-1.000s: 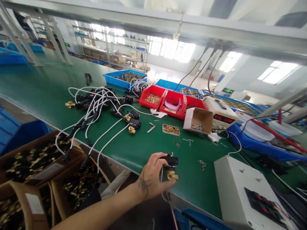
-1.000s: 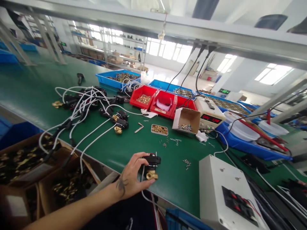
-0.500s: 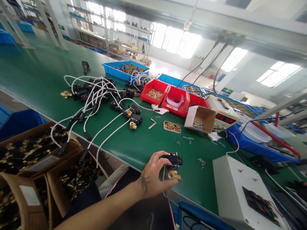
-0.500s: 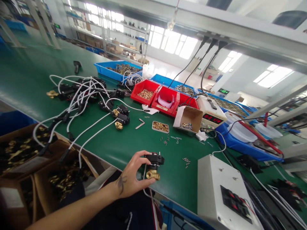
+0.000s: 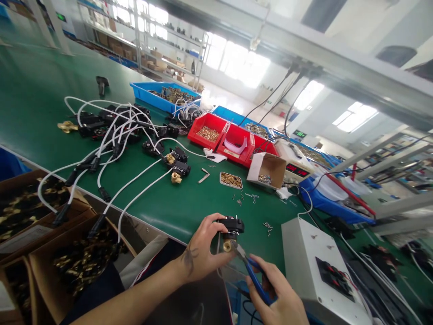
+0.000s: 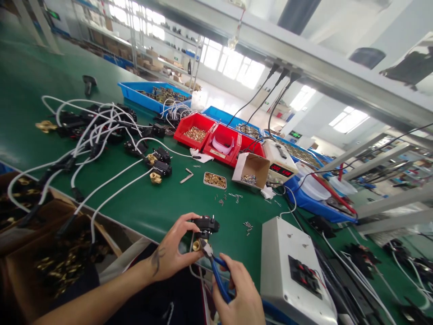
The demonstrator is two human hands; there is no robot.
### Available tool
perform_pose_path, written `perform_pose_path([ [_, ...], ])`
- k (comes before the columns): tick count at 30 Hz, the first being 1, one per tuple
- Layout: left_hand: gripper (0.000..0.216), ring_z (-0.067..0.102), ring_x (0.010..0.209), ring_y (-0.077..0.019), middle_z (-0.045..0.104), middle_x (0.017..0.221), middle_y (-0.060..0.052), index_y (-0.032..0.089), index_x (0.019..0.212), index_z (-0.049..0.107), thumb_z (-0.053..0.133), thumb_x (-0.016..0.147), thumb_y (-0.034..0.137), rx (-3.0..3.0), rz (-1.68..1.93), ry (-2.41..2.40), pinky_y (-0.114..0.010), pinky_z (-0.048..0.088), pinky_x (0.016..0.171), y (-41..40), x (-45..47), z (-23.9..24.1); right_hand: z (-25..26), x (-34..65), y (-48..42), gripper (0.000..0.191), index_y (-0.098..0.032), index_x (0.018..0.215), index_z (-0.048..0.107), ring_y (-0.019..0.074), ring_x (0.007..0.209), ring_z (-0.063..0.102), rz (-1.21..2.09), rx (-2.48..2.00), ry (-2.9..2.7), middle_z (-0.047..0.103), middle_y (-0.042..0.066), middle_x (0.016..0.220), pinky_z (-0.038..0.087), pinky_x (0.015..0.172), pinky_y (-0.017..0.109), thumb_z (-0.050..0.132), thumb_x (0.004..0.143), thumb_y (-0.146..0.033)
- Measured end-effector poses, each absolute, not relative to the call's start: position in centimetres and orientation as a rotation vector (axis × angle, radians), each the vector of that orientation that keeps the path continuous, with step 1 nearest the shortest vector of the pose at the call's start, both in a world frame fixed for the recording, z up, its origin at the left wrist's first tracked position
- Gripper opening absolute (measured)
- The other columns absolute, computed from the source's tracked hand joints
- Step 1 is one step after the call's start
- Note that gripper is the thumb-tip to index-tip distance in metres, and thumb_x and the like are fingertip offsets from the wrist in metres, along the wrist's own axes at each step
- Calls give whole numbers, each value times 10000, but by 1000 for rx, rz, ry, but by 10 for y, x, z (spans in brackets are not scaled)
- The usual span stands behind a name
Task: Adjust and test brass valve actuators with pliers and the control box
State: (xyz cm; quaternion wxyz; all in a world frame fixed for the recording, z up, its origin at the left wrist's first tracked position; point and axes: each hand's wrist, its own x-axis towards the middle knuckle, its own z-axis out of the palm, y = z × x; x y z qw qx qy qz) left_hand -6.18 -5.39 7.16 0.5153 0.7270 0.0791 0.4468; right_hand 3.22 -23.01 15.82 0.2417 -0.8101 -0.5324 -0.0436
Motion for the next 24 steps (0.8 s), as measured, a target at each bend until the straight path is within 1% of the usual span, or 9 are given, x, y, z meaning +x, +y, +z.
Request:
perform_pose_path([
  [2,393,426,1254,-126,431,1315,-34,227,1098,475,721,795,263,1748,1058,191,-259,317,1074,-54,-63,72,161,34,-223,286,-217,1170,593,92,748,634,-313,-2224,-1461,656,3,1011,507,662,157,597,900,-310],
  [6,422,437,1252,-152,433,1314,-63,207,1089,477,747,772,277,1745,1042,182,-295,347,1058,-55,-63,69,161,20,-213,247,-170,1154,601,139,929,609,-585,-1986,-761,641,63,1017,472,869,245,555,949,-298],
  [8,426,444,1249,-170,436,1311,-83,194,1080,472,750,768,272,1747,1047,182,-321,362,1048,-56,-63,67,155,23,-211,247,-170,1178,570,139,927,593,-588,-1892,-844,614,76,1024,472,863,261,554,935,-207],
  [12,424,446,1247,-175,438,1314,-77,200,1082,462,742,766,244,1764,1067,167,-338,365,1046,-56,-62,66,154,47,-216,362,-236,1203,582,108,915,618,-379,-2192,-1548,620,11,1056,505,773,179,570,857,-129],
  [14,425,437,1258,-170,429,1326,-67,206,1080,459,741,762,230,1773,1065,155,-332,359,1051,-56,-61,66,162,51,-219,324,-243,1199,583,99,902,623,-401,-2210,-1445,629,4,1041,501,764,166,579,883,-173],
  [17,426,428,1264,-161,429,1321,-59,209,1076,456,744,763,233,1782,1051,151,-320,354,1050,-55,-61,66,170,44,-219,221,-170,1134,596,92,908,626,-623,-2101,-1045,647,34,988,478,823,151,563,939,-271],
  [19,431,428,1257,-151,430,1316,-49,217,1082,453,744,766,241,1781,1058,146,-309,348,1049,-54,-62,66,165,40,-216,212,-130,1102,595,89,904,625,-727,-2031,-960,643,55,979,470,843,146,558,941,-263],
  [20,431,429,1254,-146,430,1316,-44,221,1086,452,742,768,241,1781,1059,145,-304,346,1050,-54,-62,65,162,41,-214,213,-123,1104,594,91,899,624,-702,-2042,-1040,640,61,983,475,826,144,555,935,-246],
  [24,418,418,1266,-136,414,1328,-31,231,1091,456,730,775,228,1769,1041,154,-291,333,1067,-53,-63,64,154,51,-213,252,-174,1120,629,79,778,621,-270,-2186,-1513,643,18,962,494,689,125,572,875,-163],
])
